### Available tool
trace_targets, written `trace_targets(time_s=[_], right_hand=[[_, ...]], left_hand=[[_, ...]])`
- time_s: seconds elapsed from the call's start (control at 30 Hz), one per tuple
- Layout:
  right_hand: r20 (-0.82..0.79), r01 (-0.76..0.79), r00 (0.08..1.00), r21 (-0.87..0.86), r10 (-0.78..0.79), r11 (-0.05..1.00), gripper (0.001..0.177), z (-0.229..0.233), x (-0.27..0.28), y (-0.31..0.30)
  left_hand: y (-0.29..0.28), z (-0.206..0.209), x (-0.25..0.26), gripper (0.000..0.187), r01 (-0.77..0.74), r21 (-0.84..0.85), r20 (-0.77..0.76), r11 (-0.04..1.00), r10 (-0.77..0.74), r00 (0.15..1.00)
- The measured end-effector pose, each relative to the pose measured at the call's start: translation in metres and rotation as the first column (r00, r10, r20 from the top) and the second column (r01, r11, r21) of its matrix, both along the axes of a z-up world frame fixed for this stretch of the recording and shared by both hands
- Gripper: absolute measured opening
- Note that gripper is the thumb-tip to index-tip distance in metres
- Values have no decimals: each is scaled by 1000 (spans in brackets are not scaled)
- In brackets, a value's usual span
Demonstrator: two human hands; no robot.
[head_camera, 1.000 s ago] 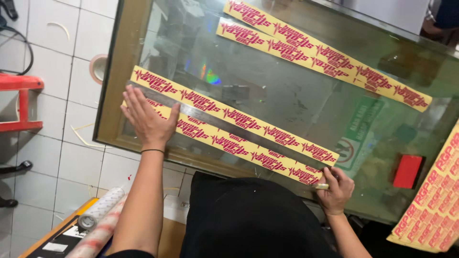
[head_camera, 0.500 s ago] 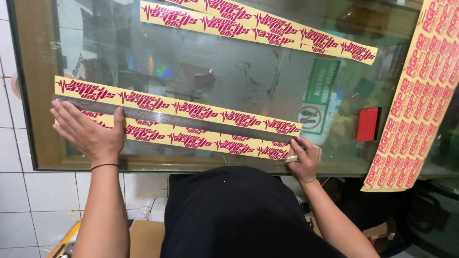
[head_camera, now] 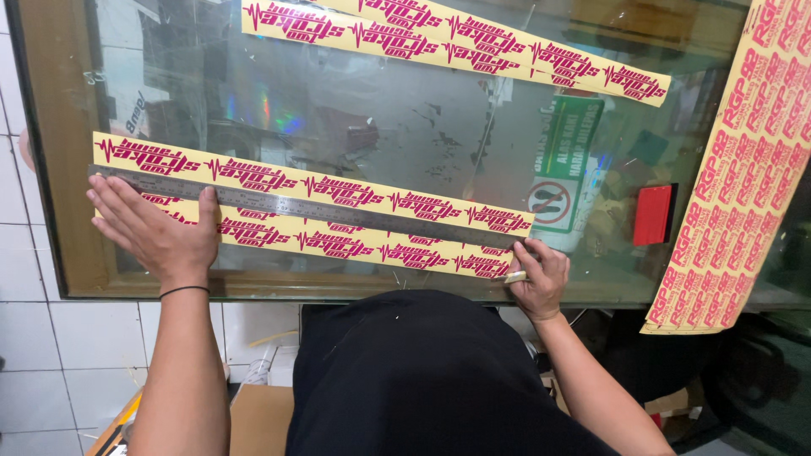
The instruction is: The person places a sheet of yellow stickers with red text onto a glass surface. They use a metal ruler and a utility knife to cut the sheet into strips. The person then separates the strips and continues cutting them into smaller pieces.
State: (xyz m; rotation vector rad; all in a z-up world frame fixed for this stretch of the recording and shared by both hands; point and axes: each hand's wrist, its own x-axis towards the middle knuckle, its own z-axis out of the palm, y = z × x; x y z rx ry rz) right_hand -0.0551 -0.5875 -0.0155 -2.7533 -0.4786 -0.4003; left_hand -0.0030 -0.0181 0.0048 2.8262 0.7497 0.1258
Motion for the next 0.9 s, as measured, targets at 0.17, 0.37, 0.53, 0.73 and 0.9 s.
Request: trace_targets(time_s=[0.17, 0.37, 0.53, 0.73, 0.9], right_hand=[[4, -5, 1000, 9, 5, 1000, 24, 1, 0, 0], [10, -2, 1000, 3, 2, 1000, 25, 1, 0, 1], [2, -8, 1000, 16, 7, 1000, 25, 0, -1, 0], [10, -5, 1000, 10, 5, 1000, 23, 3, 1, 2], [2, -8, 1000, 35, 8, 999, 25, 2, 1, 1]], left_hand=[[-1, 0, 0, 105, -2, 0, -6, 1000, 2, 1000], [0, -1, 0, 105, -1, 9, 4, 1000, 1, 1000], [0, 0, 0, 106, -9, 2, -12, 1000, 9, 1000], [-3, 3, 2, 108, -12, 3, -14, 1000, 12, 1000], [-3, 4, 2, 108, -24, -10, -14, 1000, 24, 1000]])
